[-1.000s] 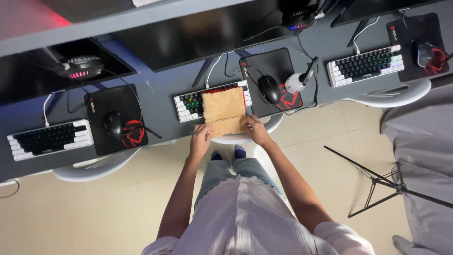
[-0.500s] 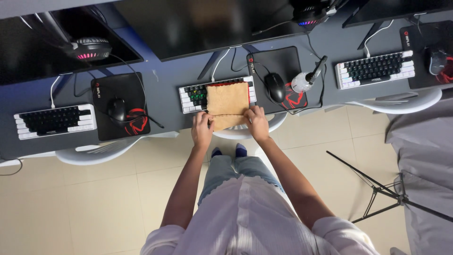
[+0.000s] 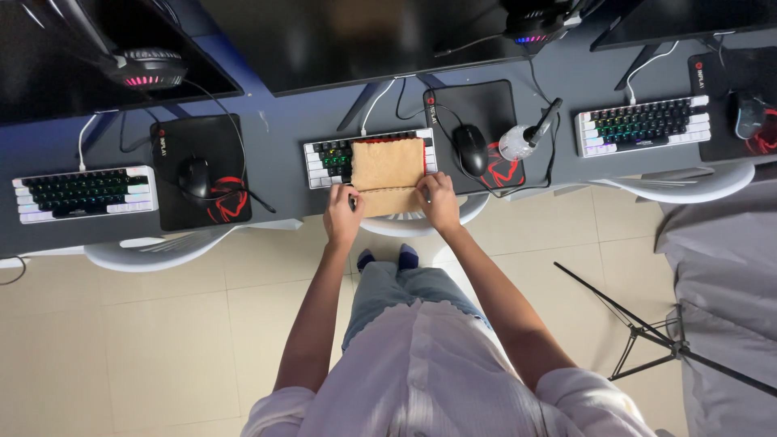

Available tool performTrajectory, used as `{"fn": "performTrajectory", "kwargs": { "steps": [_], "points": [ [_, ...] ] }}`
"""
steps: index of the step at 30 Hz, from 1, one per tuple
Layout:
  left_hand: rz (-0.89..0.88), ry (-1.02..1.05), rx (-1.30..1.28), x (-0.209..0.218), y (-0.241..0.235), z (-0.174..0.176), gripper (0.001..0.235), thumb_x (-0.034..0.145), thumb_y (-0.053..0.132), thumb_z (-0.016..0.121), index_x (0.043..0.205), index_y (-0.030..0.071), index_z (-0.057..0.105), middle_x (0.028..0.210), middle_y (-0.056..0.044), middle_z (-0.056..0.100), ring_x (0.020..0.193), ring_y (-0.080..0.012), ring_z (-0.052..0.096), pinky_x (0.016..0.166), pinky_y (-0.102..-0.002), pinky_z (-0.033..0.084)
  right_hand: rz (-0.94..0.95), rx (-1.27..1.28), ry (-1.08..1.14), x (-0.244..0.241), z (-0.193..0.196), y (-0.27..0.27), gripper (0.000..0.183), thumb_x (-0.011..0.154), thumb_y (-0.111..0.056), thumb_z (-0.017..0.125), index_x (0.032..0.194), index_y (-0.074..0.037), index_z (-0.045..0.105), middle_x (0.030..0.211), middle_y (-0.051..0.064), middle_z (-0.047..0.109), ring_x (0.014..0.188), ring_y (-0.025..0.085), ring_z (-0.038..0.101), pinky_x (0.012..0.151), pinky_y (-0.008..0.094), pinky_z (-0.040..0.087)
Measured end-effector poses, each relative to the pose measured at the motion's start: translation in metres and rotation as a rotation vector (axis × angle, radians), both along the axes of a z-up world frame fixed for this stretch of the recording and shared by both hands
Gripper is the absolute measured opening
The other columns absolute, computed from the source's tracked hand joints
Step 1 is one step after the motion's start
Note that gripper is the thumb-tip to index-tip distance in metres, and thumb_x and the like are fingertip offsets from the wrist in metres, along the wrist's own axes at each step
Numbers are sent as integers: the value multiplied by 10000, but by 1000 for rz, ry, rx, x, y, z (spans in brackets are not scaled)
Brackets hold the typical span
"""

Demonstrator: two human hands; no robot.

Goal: The person sprays a red cloth with a cleaning solution and wipes a white mechanical keyboard. They then pick up a beige cloth, unfold it, and use it to wipe the same keyboard.

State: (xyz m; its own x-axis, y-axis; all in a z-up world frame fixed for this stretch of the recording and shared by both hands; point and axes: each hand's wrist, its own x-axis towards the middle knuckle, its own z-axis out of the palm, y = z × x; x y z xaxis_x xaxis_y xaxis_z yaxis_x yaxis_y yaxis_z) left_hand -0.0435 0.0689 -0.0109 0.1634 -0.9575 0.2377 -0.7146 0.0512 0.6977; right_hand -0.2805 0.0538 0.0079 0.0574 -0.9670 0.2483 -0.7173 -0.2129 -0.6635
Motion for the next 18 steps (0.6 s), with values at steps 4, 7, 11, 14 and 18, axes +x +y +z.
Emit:
{"fn": "performTrajectory", "kwargs": {
  "steps": [4, 7, 11, 14, 18],
  "points": [
    [62, 27, 73, 1, -6, -21, 144, 886, 192, 741, 958, 127, 634, 1041, -66, 623, 871, -297, 681, 708, -433, 541, -41, 28, -21, 0, -21, -1, 205, 827, -82, 803, 948, -58, 639, 976, 106, 623, 948, 324, 595, 825, 426, 516],
    [112, 39, 78, 2, -6, -32, 286, 869, 267, 787, 1019, 84, 627, 972, -98, 644, 806, -311, 669, 673, -436, 526, -124, 127, -165, -2, -42, 0, 277, 866, -143, 806, 990, -29, 585, 935, 103, 639, 841, 267, 650, 756, 383, 548],
    [91, 222, 182, 5, -4, -59, 379, 877, 338, 774, 1084, 58, 624, 921, -72, 706, 679, -240, 682, 641, -387, 533, -202, 277, -387, -6, -63, 2, 338, 873, -218, 803, 1036, -14, 588, 875, 78, 697, 754, 163, 694, 688, 320, 567],
    [64, 220, 188, 8, -5, -81, 332, 906, 346, 777, 1011, 51, 668, 910, -95, 707, 683, -226, 682, 655, -369, 544, -209, 362, -481, -7, -64, 2, 294, 892, -241, 791, 1005, -21, 631, 843, 50, 710, 754, 119, 677, 679, 294, 556],
    [72, 251, 178, 11, -8, -95, 308, 899, 321, 795, 899, 33, 687, 903, -131, 703, 719, -232, 686, 678, -356, 552, -191, 474, -574, -8, -61, 2, 266, 936, -260, 777, 925, -25, 652, 780, 9, 670, 708, 80, 595, 645, 256, 508]
  ]
}}
